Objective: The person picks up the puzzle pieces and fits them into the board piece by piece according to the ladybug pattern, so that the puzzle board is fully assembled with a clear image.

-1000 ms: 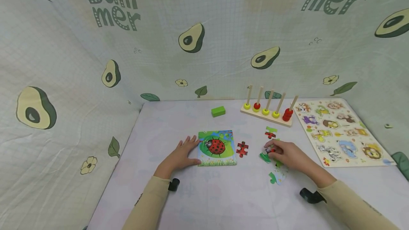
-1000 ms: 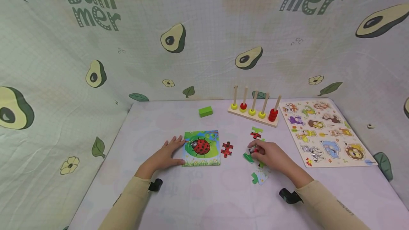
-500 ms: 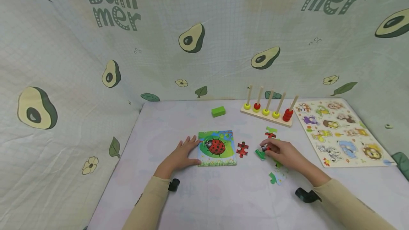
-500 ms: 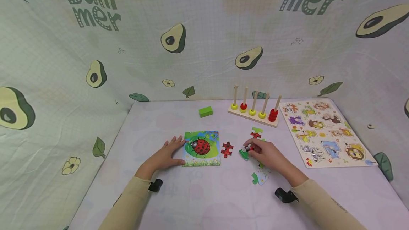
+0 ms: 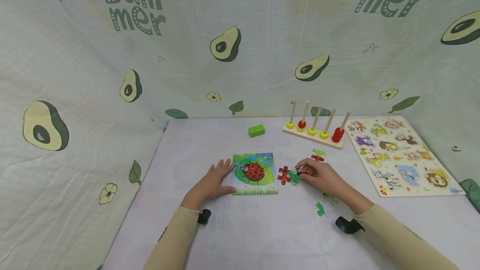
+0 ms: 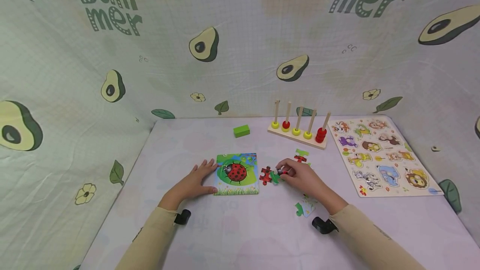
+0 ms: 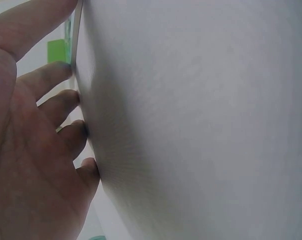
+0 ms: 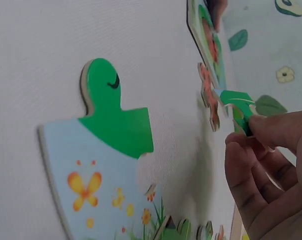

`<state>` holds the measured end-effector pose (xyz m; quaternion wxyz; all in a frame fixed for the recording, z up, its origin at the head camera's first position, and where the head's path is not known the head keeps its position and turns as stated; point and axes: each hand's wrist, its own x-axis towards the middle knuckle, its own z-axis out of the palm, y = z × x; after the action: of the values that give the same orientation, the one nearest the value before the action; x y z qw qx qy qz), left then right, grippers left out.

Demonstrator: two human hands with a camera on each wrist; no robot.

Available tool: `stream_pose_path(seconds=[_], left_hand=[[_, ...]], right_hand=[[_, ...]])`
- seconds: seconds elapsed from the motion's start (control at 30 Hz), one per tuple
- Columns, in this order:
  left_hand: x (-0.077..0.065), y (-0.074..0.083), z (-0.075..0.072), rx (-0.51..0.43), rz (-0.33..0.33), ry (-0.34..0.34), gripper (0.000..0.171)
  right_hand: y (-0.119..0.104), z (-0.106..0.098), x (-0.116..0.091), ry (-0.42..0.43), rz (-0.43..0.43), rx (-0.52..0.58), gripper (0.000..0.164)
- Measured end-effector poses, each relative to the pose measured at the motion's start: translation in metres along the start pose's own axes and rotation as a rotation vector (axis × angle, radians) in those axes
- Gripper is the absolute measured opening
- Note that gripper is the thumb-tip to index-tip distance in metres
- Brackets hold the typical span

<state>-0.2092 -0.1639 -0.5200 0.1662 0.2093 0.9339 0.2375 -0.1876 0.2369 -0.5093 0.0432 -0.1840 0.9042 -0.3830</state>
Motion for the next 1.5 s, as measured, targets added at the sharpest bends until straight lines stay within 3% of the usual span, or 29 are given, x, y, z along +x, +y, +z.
stream_pose_path(seconds=[0.67, 1.5], left_hand=[[0.002, -0.003, 0.002, 0.009, -0.002, 0.007, 0.089], [0.001, -0.005, 0.002, 0.004, 0.0, 0.003, 0.089]], right_hand=[[-0.024, 0.026, 0.033, -0.015, -0.093, 0.134, 0.024], [-0.052, 0.073, 0.075, -0.06, -0.171, 0.119, 0.02]])
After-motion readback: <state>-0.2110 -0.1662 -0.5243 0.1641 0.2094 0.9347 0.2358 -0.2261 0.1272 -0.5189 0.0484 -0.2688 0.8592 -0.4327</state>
